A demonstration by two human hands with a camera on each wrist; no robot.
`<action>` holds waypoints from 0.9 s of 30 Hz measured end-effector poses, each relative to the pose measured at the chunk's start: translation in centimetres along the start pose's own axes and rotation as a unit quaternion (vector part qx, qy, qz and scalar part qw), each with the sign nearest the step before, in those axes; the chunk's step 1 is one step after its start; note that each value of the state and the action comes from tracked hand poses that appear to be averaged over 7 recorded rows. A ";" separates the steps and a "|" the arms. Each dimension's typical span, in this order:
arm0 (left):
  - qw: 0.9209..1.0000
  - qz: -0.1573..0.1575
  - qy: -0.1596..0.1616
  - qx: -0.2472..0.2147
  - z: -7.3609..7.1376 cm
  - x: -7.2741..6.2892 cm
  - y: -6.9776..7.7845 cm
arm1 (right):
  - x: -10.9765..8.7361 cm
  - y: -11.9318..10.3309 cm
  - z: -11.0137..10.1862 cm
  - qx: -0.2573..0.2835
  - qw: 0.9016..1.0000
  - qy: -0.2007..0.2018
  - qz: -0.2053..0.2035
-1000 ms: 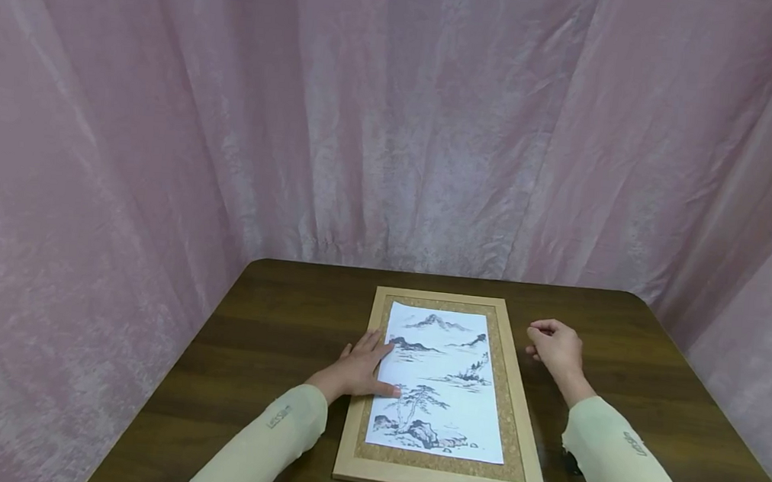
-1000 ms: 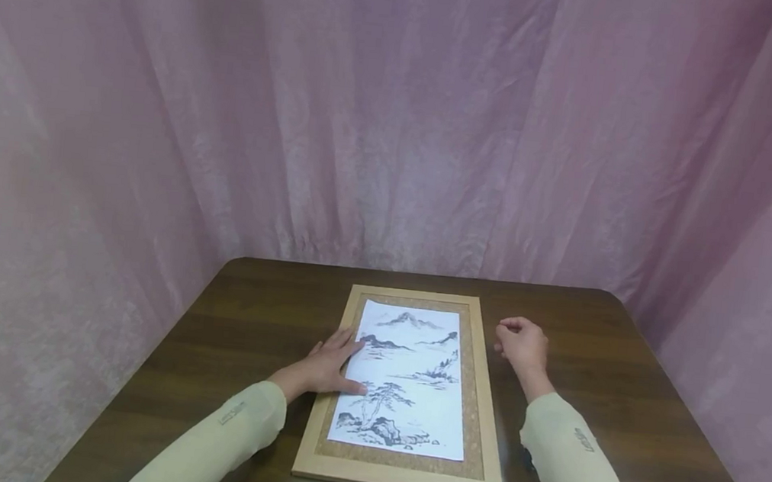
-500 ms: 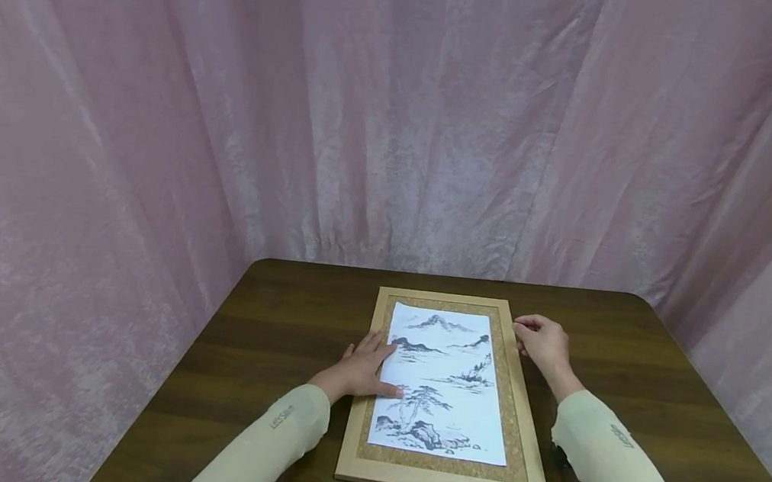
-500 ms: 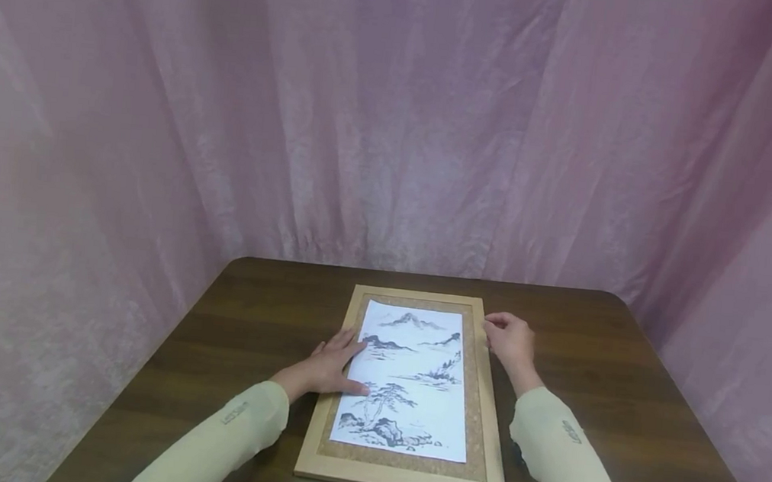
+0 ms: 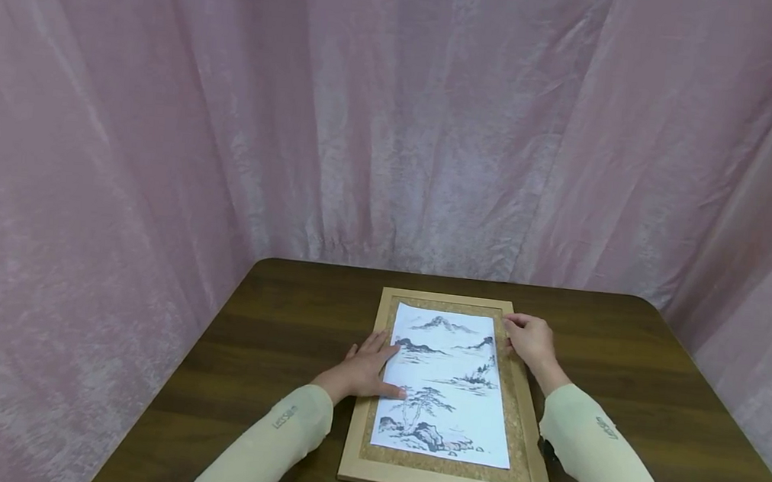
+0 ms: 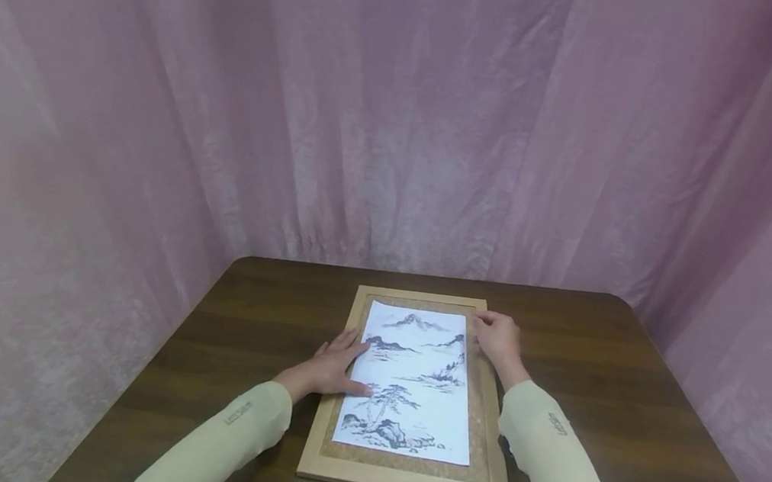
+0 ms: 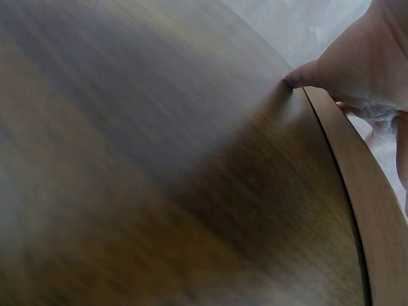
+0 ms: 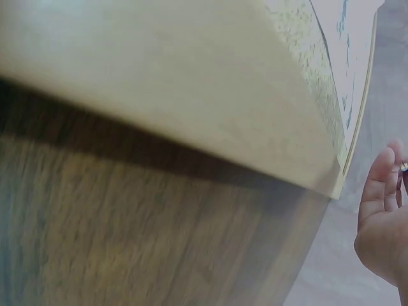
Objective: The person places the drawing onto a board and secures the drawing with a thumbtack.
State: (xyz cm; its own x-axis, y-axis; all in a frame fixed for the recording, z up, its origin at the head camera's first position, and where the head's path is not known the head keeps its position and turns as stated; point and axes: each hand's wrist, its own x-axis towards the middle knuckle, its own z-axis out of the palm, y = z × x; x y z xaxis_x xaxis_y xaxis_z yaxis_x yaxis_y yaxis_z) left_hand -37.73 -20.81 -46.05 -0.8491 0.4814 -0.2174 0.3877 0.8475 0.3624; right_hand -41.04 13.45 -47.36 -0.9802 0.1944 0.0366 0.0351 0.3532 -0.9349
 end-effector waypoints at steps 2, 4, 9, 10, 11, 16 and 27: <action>1.000 0.001 -0.001 0.000 0.0 0.0 0.0 | 0.0 -0.2 0.2 -0.004 1.000 -0.001 -0.006; 1.000 0.001 -0.002 -0.001 -0.1 -0.1 0.0 | 0.0 -0.4 0.4 -0.005 1.000 -0.004 -0.010; 1.000 -0.001 -0.001 0.003 0.0 0.0 -0.1 | 0.2 -0.8 0.8 0.005 1.000 -0.018 -0.004; 1.000 -0.001 0.000 0.005 0.0 0.0 -0.1 | 0.2 -0.8 0.9 0.004 1.000 -0.021 -0.003; 1.000 -0.001 0.000 0.006 0.0 0.0 -0.1 | 0.3 -0.9 1.1 0.002 1.000 -0.024 -0.003; 1.000 -0.002 0.000 0.010 0.0 0.1 -0.1 | 0.8 -0.9 1.9 -0.019 0.999 -0.040 -0.005; 1.000 -0.003 -0.003 0.010 -0.1 0.0 0.0 | 1.6 -1.3 3.7 -0.014 0.999 -0.047 0.004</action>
State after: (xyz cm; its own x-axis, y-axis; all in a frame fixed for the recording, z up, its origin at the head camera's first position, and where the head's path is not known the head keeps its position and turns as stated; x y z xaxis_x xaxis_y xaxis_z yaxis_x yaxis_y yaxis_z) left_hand -37.72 -20.83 -45.94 -0.8495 0.4770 -0.2255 0.3894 0.8553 0.3419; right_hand -43.32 9.94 -47.39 -0.9938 0.1112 -0.0058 0.0478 0.3784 -0.9244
